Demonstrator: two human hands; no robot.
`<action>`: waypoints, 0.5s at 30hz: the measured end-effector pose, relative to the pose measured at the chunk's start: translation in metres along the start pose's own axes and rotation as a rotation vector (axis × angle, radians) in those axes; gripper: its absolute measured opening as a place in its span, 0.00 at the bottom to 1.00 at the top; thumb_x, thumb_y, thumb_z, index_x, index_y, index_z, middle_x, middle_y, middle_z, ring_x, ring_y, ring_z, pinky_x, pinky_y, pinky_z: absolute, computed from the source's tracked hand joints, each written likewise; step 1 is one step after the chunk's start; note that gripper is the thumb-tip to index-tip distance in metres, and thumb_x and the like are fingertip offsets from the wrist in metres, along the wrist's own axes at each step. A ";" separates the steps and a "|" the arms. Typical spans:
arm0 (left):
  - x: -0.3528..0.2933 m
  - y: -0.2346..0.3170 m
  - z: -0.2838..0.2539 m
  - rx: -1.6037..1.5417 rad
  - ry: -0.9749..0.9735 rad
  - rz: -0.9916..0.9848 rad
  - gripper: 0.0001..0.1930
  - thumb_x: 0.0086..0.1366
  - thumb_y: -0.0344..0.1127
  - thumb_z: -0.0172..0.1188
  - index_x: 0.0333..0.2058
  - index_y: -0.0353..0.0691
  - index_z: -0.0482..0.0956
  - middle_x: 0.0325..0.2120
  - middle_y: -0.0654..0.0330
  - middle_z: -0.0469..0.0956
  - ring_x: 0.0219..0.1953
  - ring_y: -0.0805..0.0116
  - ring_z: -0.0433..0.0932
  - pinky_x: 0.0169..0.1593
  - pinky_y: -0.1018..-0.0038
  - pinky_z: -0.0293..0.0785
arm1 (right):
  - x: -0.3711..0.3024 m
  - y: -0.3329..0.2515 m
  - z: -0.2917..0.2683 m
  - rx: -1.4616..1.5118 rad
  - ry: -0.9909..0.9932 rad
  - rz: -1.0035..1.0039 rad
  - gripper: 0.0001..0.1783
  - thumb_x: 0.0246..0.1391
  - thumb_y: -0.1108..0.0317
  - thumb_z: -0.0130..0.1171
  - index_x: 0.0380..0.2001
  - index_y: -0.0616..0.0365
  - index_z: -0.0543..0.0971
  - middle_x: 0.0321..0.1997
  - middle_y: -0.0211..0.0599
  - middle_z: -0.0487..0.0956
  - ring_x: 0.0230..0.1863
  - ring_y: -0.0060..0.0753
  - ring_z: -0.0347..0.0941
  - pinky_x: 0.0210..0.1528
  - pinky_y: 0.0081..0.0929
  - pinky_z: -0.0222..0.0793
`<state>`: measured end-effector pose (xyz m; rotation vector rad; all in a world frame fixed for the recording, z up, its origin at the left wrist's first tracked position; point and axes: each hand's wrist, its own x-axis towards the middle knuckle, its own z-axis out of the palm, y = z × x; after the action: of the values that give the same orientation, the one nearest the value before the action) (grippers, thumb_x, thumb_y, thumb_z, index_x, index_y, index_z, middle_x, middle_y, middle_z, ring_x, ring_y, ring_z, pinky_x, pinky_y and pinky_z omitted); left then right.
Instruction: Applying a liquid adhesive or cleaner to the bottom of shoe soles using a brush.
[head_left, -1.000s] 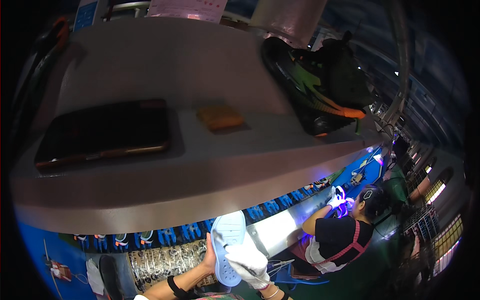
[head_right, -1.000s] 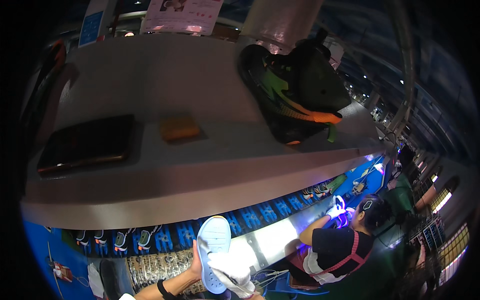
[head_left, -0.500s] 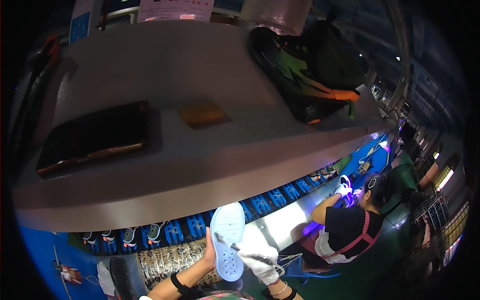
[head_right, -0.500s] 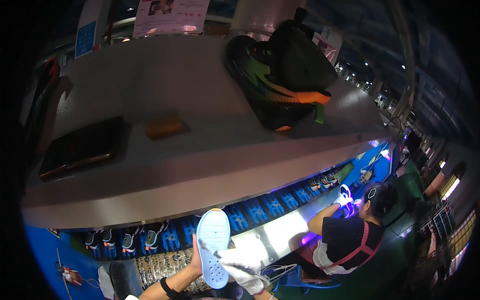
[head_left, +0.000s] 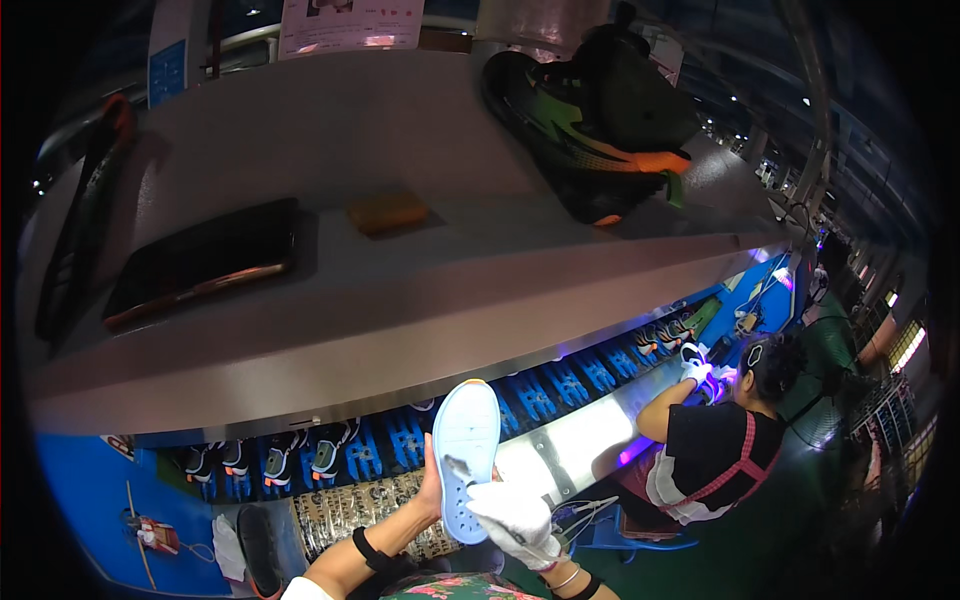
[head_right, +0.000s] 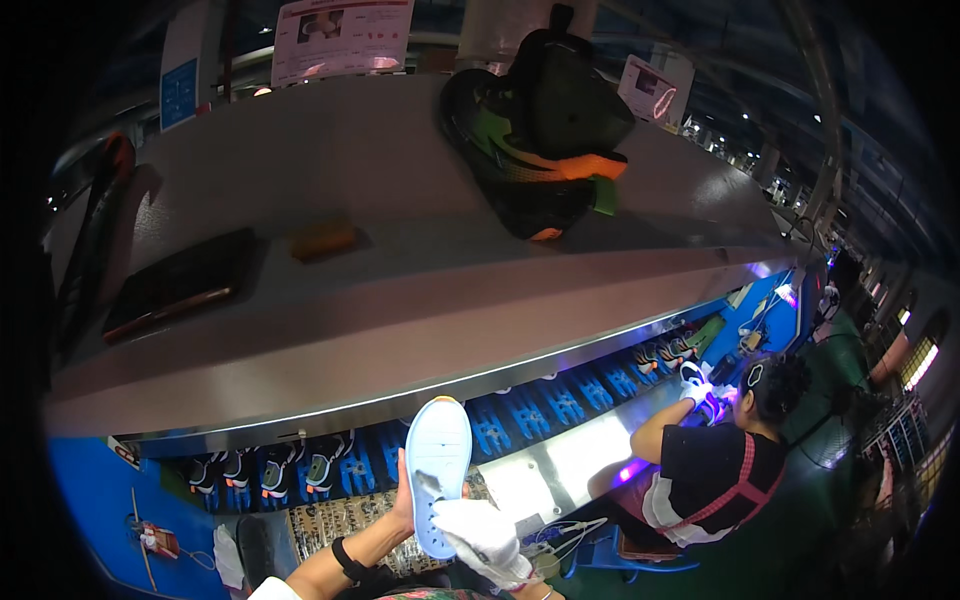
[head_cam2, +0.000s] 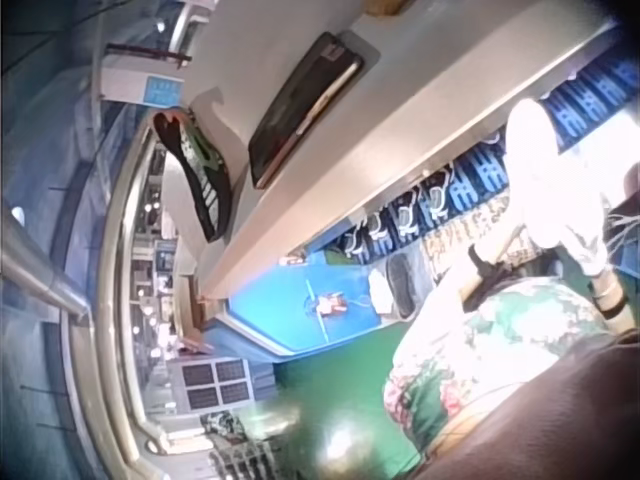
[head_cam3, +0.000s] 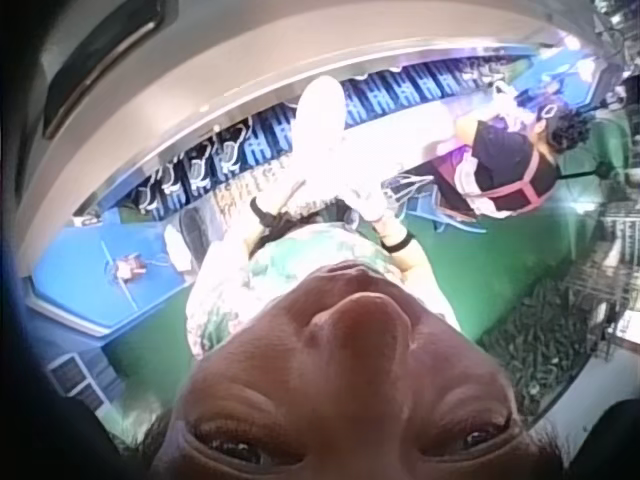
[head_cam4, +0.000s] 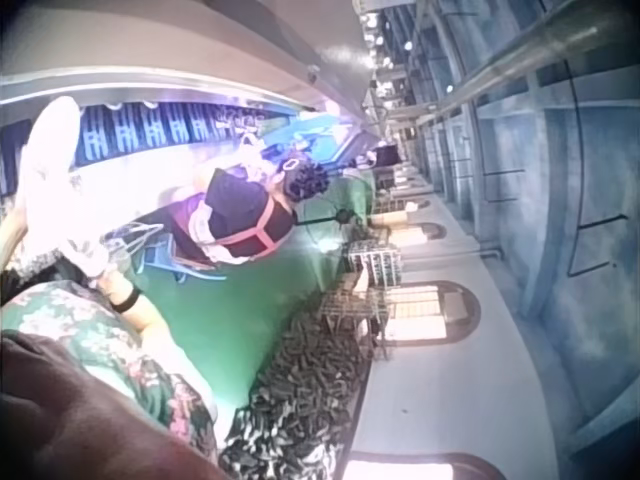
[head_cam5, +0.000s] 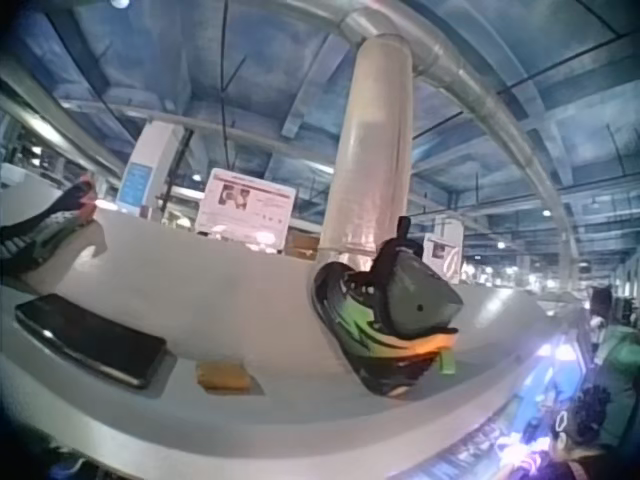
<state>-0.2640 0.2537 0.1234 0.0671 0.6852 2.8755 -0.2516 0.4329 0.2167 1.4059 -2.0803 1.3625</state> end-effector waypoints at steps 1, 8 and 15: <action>-0.001 0.002 0.002 0.002 -0.044 -0.043 0.58 0.55 0.89 0.26 0.60 0.38 0.68 0.40 0.46 0.79 0.40 0.55 0.80 0.45 0.58 0.80 | 0.000 -0.002 -0.001 0.003 0.001 0.000 0.12 0.48 0.78 0.70 0.39 0.60 0.87 0.41 0.39 0.86 0.42 0.32 0.83 0.46 0.30 0.79; -0.008 0.003 0.001 0.001 0.043 -0.039 0.59 0.53 0.90 0.26 0.58 0.38 0.70 0.38 0.49 0.77 0.37 0.55 0.80 0.42 0.58 0.80 | -0.014 -0.002 0.005 0.292 0.154 0.299 0.08 0.46 0.77 0.72 0.33 0.59 0.88 0.39 0.38 0.87 0.38 0.33 0.85 0.44 0.31 0.80; -0.025 -0.001 -0.009 -0.260 0.010 -0.096 0.62 0.49 0.92 0.29 0.57 0.35 0.71 0.39 0.47 0.80 0.38 0.52 0.82 0.43 0.56 0.81 | -0.025 -0.015 0.003 0.368 0.039 0.277 0.07 0.46 0.77 0.72 0.32 0.60 0.87 0.38 0.39 0.87 0.35 0.35 0.84 0.41 0.30 0.80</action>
<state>-0.2405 0.2454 0.1149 -0.0152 0.3026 2.8451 -0.2256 0.4433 0.2063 1.2332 -2.1373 1.9490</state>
